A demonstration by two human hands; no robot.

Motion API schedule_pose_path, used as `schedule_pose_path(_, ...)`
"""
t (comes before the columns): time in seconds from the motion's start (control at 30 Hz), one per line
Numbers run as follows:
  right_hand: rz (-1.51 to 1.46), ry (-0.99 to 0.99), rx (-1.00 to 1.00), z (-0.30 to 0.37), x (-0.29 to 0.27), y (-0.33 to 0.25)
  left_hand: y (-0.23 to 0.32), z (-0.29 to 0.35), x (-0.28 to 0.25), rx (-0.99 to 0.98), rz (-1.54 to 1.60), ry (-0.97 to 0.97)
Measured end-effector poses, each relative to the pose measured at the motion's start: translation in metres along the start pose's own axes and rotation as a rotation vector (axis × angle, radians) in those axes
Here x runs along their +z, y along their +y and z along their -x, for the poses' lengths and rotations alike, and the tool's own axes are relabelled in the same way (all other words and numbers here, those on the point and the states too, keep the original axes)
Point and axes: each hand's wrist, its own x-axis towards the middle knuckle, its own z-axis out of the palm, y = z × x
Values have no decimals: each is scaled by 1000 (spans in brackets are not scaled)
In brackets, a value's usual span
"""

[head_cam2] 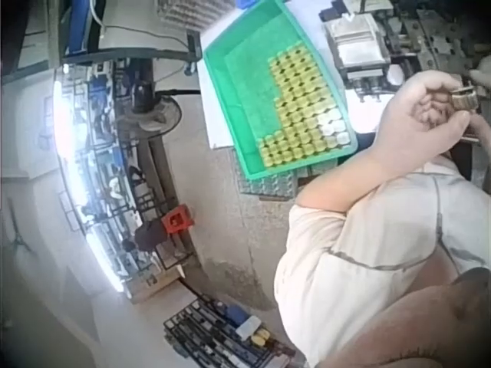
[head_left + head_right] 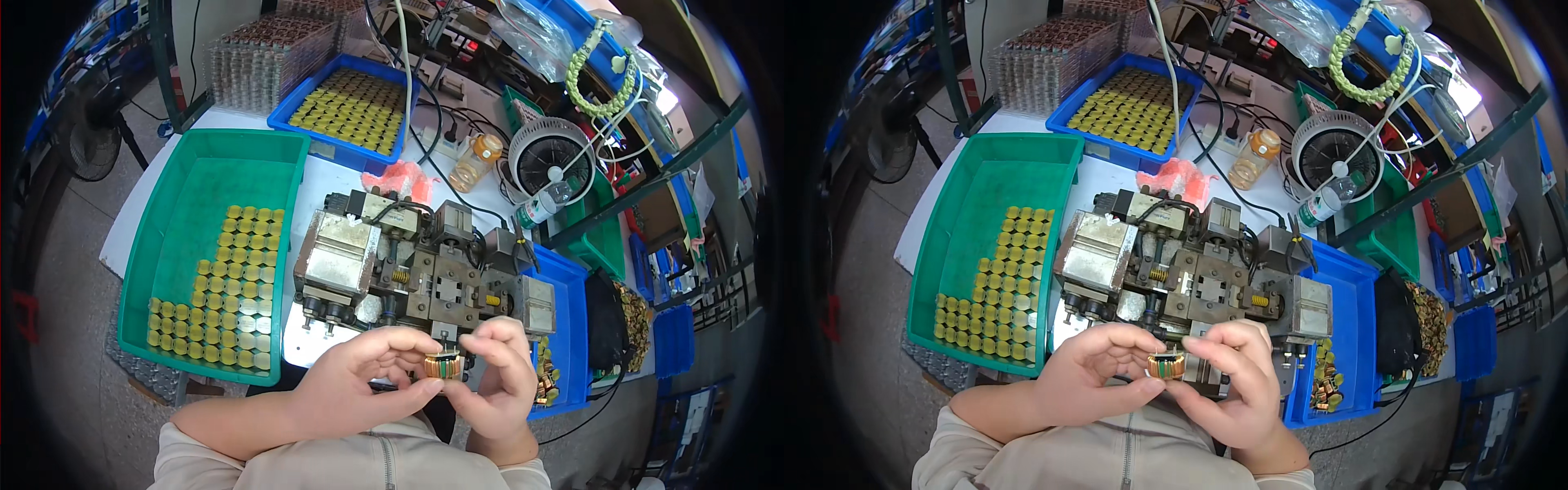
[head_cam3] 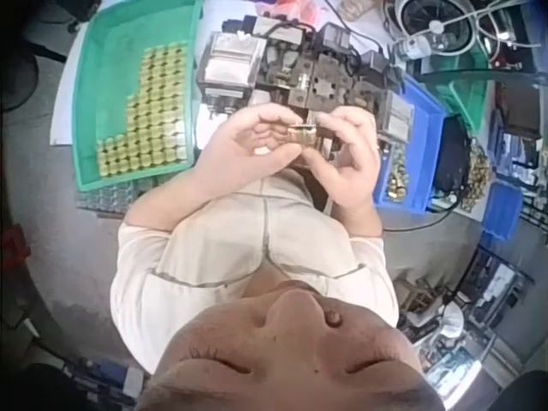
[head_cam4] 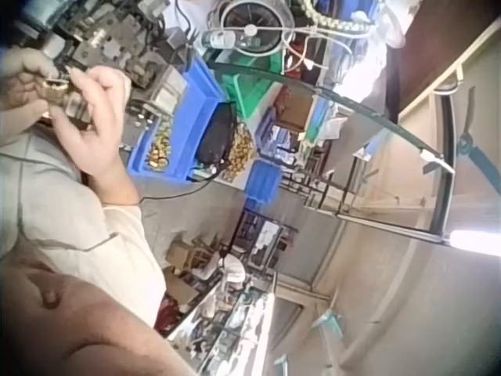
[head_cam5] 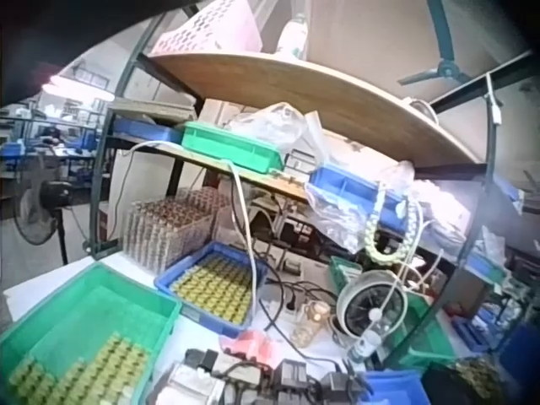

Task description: Assembling electronic components using a manual press machine on an assembly line.

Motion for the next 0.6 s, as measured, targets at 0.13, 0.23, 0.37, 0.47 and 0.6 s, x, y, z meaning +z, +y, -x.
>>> schedule_pose_path(0.13,-66,-121,-19,-3,-7,5,11,4,-2,-62,-101,-7)
schedule_pose_path(0.23,-111,-166,-24,-1,-8,5,12,4,-7,3,-255,-11)
schedule_pose_path(0.37,-170,-186,-22,2,-7,5,8,3,-14,267,-604,-23)
schedule_pose_path(0.47,-144,-166,-45,3,-5,6,9,1,-15,405,-729,-38)
schedule_pose_path(0.6,-134,-180,-65,4,-6,5,9,1,-13,467,-774,-38)
